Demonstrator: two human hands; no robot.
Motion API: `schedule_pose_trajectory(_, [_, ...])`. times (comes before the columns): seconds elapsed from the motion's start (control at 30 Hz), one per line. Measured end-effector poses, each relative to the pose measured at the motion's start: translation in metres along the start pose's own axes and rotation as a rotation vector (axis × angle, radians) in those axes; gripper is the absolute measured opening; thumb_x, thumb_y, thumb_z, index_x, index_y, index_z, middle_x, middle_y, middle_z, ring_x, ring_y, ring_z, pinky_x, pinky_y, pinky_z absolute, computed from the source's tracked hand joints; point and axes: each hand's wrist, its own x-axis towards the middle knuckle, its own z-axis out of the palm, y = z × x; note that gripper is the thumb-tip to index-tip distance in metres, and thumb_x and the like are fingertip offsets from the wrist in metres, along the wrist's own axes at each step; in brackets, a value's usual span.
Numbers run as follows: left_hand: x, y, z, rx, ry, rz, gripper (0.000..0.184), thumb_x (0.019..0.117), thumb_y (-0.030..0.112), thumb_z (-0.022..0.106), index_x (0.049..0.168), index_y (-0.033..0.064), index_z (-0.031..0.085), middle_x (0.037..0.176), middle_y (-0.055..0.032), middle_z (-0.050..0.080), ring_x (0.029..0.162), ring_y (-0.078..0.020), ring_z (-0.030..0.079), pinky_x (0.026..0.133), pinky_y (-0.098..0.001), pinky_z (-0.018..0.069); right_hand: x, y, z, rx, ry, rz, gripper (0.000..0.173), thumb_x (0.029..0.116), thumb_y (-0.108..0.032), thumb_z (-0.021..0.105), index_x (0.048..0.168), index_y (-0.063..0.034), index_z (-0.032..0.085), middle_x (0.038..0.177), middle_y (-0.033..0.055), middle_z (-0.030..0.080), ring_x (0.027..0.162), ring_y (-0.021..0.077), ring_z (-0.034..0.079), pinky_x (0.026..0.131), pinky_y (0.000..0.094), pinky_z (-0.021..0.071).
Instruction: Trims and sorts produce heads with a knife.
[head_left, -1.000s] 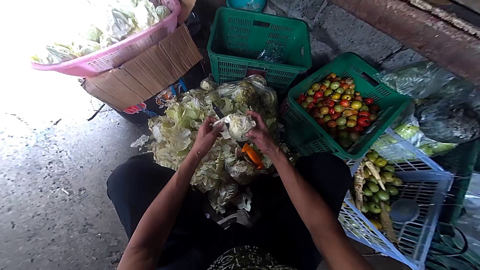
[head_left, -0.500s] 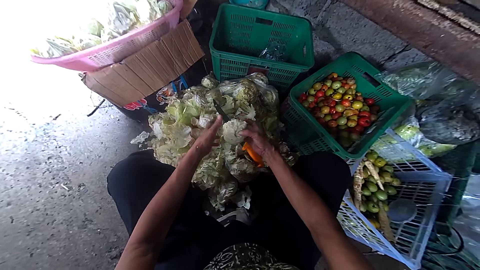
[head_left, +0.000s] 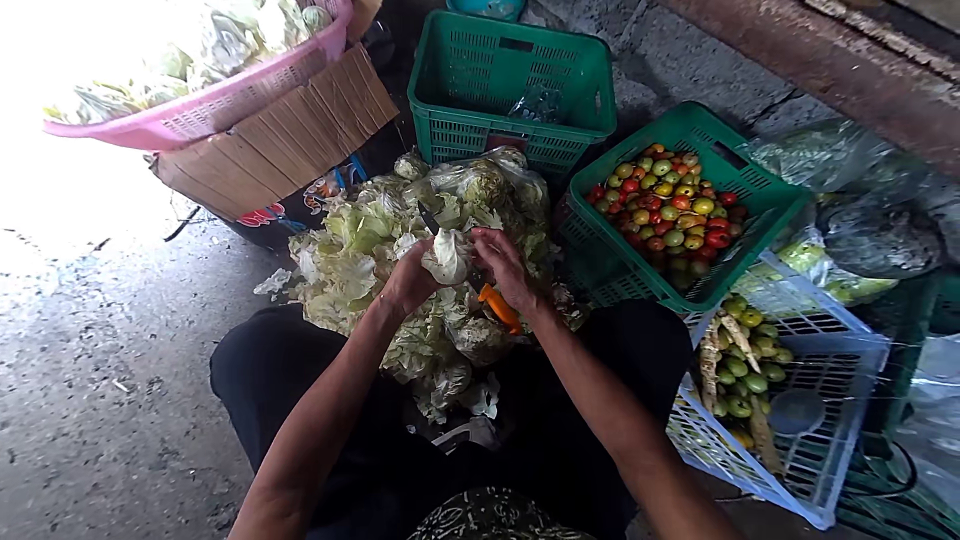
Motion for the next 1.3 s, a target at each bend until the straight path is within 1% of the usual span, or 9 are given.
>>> schedule_pose_trajectory(0.17, [0.000, -0.002, 0.000, -0.128, 0.011, 0.043, 0.043, 0.1046, 0.040, 0.032, 0.126, 0.0132, 0.058, 0.115, -0.0137, 0.069, 0.098, -0.0303, 0.070, 0.080, -0.0492, 0.0601, 0.014, 0.039, -0.016, -0.304, 0.126, 0.196, 0.040, 0.1101, -0.031, 0.045, 0.125, 0.0019, 0.062, 0.118, 0.0192, 0.068, 0.098, 0.0270, 0.069, 0.086, 0.0451, 0.0582])
schedule_pose_trajectory(0.27, [0.001, 0.000, -0.003, -0.215, 0.043, 0.057, 0.055, 0.1056, 0.053, 0.024, 0.128, 0.0135, 0.055, 0.113, -0.0164, 0.067, 0.092, -0.0310, 0.070, 0.072, -0.0461, 0.0610, 0.017, 0.095, -0.017, -0.831, -0.017, 0.427, 0.066, 0.0934, -0.032, 0.074, 0.141, 0.0067, 0.049, 0.140, 0.0308, 0.053, 0.126, 0.0444, 0.056, 0.106, 0.0583, 0.0463])
schedule_pose_trajectory(0.33, [0.000, 0.003, -0.004, -0.248, 0.068, 0.069, 0.058, 0.1051, 0.054, 0.022, 0.123, 0.0123, 0.056, 0.106, -0.0170, 0.069, 0.084, -0.0298, 0.071, 0.066, -0.0429, 0.0608, 0.011, 0.119, -0.009, -0.975, -0.126, 0.454, 0.074, 0.0950, -0.036, 0.070, 0.149, 0.0053, 0.040, 0.147, 0.0310, 0.047, 0.134, 0.0445, 0.051, 0.112, 0.0559, 0.0418])
schedule_pose_trajectory(0.6, [0.001, 0.002, -0.006, -0.269, 0.063, 0.085, 0.073, 0.1013, 0.071, 0.024, 0.131, 0.0129, 0.056, 0.112, -0.0199, 0.069, 0.089, -0.0338, 0.072, 0.068, -0.0452, 0.0623, 0.018, 0.127, -0.007, -1.045, -0.115, 0.437, 0.061, 0.0897, -0.028, 0.072, 0.143, -0.0043, 0.053, 0.149, 0.0277, 0.044, 0.138, 0.0463, 0.044, 0.108, 0.0596, 0.0429])
schedule_pose_trajectory(0.77, [0.004, 0.002, -0.003, -0.165, 0.060, 0.009, 0.065, 0.1070, 0.060, 0.022, 0.131, 0.0103, 0.055, 0.109, -0.0171, 0.069, 0.087, -0.0285, 0.072, 0.071, -0.0401, 0.0627, 0.017, 0.073, 0.026, -0.160, 0.043, 0.296, 0.049, 0.1124, -0.032, 0.033, 0.142, 0.0038, 0.050, 0.135, 0.0248, 0.058, 0.121, 0.0316, 0.060, 0.101, 0.0457, 0.0506])
schedule_pose_trajectory(0.93, [0.011, -0.013, -0.005, 0.684, 0.269, -0.053, 0.082, 0.1072, 0.062, 0.010, 0.118, -0.0006, 0.062, 0.085, -0.0161, 0.071, 0.070, -0.0246, 0.069, 0.067, -0.0392, 0.0578, 0.007, 0.030, 0.030, 0.626, -0.106, 0.543, 0.084, 0.1028, -0.069, 0.012, 0.157, -0.0080, 0.029, 0.140, 0.0251, 0.055, 0.120, 0.0378, 0.062, 0.098, 0.0551, 0.0534])
schedule_pose_trajectory(1.03, [0.011, -0.013, -0.011, 1.141, 0.377, 0.243, 0.051, 0.1104, 0.042, 0.039, 0.131, -0.0031, 0.054, 0.107, -0.0267, 0.066, 0.096, -0.0415, 0.067, 0.089, -0.0622, 0.0506, 0.003, 0.024, 0.028, 0.746, 0.015, 0.506, 0.068, 0.1077, -0.059, 0.025, 0.158, -0.0125, 0.028, 0.147, 0.0240, 0.049, 0.125, 0.0406, 0.059, 0.096, 0.0583, 0.0549])
schedule_pose_trajectory(1.17, [-0.001, -0.017, -0.005, 1.085, 0.278, 0.807, 0.037, 0.1052, 0.026, 0.057, 0.122, -0.0064, 0.052, 0.100, -0.0199, 0.062, 0.083, -0.0268, 0.065, 0.075, -0.0446, 0.0549, 0.001, 0.011, 0.032, 0.517, 0.190, 0.299, 0.048, 0.1092, -0.037, 0.044, 0.152, -0.0179, 0.032, 0.137, 0.0184, 0.051, 0.108, 0.0326, 0.063, 0.081, 0.0513, 0.0587])
schedule_pose_trajectory(1.3, [-0.004, -0.018, -0.004, 1.037, 0.059, 0.900, 0.050, 0.0887, 0.029, 0.080, 0.116, -0.0043, 0.055, 0.109, -0.0188, 0.062, 0.091, -0.0234, 0.066, 0.080, -0.0395, 0.0569, 0.000, 0.013, 0.028, 0.248, 0.249, 0.145, 0.059, 0.1053, -0.038, 0.054, 0.156, -0.0236, 0.026, 0.143, 0.0155, 0.050, 0.110, 0.0271, 0.063, 0.086, 0.0490, 0.0570])
